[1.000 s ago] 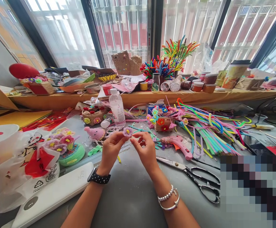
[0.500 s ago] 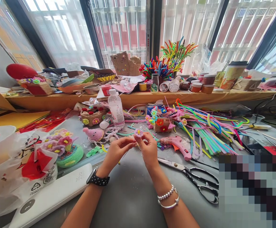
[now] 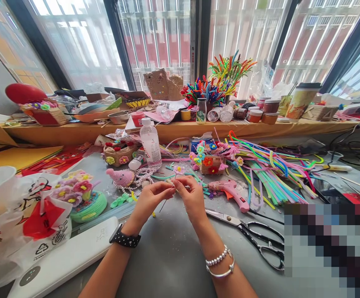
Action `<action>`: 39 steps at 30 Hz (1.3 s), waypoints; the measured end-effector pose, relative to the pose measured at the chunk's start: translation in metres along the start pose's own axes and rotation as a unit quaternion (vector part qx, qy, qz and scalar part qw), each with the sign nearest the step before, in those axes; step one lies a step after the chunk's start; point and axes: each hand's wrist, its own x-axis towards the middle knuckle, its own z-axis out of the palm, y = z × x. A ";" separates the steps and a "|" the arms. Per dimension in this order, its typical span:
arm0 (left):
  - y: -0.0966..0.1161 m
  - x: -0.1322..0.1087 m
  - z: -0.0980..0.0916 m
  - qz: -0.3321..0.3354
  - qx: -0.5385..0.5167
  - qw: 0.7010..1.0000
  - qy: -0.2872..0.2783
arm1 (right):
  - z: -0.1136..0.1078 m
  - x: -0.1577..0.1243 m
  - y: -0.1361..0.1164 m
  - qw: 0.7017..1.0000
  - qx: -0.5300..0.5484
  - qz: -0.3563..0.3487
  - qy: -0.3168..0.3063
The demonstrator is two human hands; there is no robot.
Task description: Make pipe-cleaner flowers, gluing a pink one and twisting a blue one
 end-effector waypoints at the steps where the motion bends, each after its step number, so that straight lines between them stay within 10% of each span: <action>1: 0.000 0.000 0.000 0.014 0.014 1.000 0.003 | 0.000 0.000 -0.001 1.000 -0.004 -0.007 0.000; 14: -0.001 -0.001 0.001 0.155 0.124 0.977 0.074 | -0.002 -0.001 -0.020 0.982 -0.128 -0.136 -0.010; 26: -0.008 0.000 0.001 0.099 0.156 0.966 0.181 | -0.094 0.083 -0.045 0.865 -0.369 -0.219 0.261; 39: -0.011 0.001 0.000 0.076 0.180 0.969 0.150 | -0.099 0.120 -0.009 0.860 -0.442 -0.201 0.160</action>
